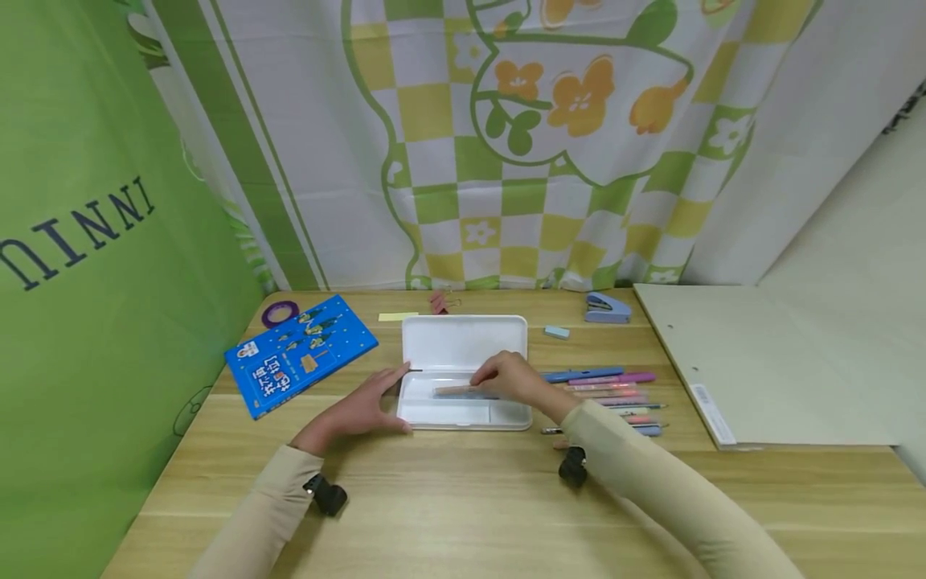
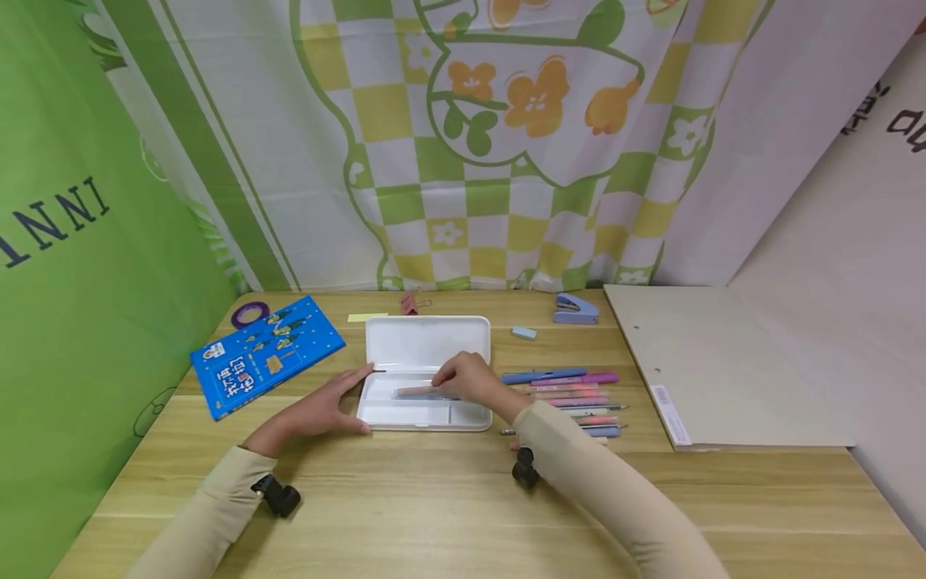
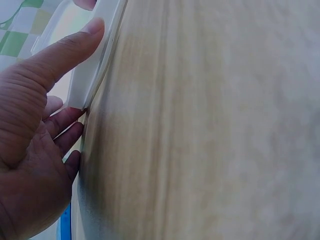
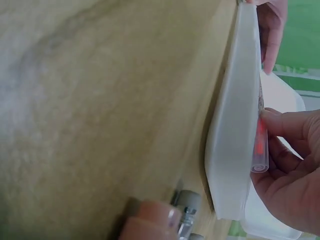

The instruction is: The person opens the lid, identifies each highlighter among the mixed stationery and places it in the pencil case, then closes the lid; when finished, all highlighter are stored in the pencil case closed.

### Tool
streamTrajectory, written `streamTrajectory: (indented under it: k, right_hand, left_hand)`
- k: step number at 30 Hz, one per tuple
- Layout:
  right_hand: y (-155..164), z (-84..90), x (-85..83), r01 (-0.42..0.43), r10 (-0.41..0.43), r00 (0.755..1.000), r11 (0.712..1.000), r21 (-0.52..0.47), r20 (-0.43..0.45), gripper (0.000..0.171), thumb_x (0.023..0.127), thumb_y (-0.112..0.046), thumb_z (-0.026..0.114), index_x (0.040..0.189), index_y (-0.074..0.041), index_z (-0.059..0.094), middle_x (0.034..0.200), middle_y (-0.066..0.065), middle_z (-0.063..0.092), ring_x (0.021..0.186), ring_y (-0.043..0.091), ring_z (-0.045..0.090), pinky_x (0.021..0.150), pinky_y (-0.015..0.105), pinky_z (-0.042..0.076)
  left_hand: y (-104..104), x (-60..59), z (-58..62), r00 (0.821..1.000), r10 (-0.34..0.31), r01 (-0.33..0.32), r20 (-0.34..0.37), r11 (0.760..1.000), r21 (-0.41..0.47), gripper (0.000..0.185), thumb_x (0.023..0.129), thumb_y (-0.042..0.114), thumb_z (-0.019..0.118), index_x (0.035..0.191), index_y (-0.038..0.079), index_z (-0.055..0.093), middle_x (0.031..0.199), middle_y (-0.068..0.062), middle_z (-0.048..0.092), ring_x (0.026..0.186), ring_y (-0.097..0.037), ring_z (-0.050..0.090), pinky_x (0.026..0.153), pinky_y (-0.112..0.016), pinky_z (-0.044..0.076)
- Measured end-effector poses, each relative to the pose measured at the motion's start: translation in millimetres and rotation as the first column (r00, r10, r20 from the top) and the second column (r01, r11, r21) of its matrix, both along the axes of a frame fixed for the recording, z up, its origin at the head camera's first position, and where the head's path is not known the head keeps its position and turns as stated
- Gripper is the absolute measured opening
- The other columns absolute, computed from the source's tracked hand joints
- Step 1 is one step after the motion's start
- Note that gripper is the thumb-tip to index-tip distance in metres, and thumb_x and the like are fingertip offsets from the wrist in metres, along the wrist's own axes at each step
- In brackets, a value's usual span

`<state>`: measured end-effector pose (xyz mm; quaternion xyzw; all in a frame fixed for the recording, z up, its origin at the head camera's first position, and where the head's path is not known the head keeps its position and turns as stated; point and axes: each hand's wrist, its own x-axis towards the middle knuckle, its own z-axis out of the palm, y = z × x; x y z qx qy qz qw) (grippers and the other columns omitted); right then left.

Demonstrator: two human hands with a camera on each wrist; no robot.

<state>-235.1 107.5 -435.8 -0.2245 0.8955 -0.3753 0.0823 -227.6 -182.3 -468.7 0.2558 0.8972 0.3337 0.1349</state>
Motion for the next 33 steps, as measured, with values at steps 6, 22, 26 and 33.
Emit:
streamTrajectory:
  k: [6,22,26,33]
  right_hand:
    - [-5.3,-3.6,3.7,-0.006,0.011,0.998,0.997,0.075,-0.065,0.008,0.082,-0.001,0.070,0.085,-0.005,0.077,0.089,0.006,0.072,0.089,0.023,0.065,0.077,0.032,0.053]
    - [21.6,9.2,3.1,-0.032,0.031,0.999,0.995,-0.094,-0.016,0.013,0.085,-0.003,0.067,0.095,0.003,0.073,0.093,0.011,0.071,0.087,0.022,0.064,0.075,0.031,0.053]
    - [54.0,17.7,4.1,-0.010,0.026,0.996,0.984,-0.178,0.086,0.020,0.089,-0.010,0.065,0.103,0.004,0.069,0.101,0.013,0.068,0.091,0.023,0.063,0.079,0.035,0.053]
    - [115.0,17.8,13.2,0.083,-0.044,0.983,0.974,-0.212,0.180,0.027,0.090,-0.008,0.064,0.110,0.010,0.063,0.108,0.022,0.064,0.094,0.026,0.062,0.081,0.040,0.053]
  left_hand:
    - [-0.5,0.4,-0.4,1.000,0.005,-0.005,-0.003,1.000,-0.008,0.106,0.070,0.041,0.082,0.151,0.010,0.022,0.148,-0.020,0.032,0.136,-0.038,0.027,0.109,-0.054,0.026]
    - [0.0,0.1,-1.3,1.000,0.007,-0.007,0.006,1.000,-0.013,0.106,0.071,0.043,0.081,0.152,0.012,0.021,0.149,-0.020,0.031,0.136,-0.038,0.026,0.109,-0.055,0.026]
    - [-0.1,-0.3,-1.7,1.000,0.004,-0.004,0.001,1.000,-0.011,0.106,0.071,0.043,0.081,0.152,0.011,0.021,0.148,-0.021,0.031,0.136,-0.039,0.027,0.108,-0.056,0.026]
    - [-0.9,0.2,-1.4,1.000,0.013,-0.013,0.003,1.000,-0.014,0.106,0.070,0.044,0.081,0.152,0.011,0.021,0.149,-0.021,0.031,0.136,-0.039,0.027,0.108,-0.056,0.026]
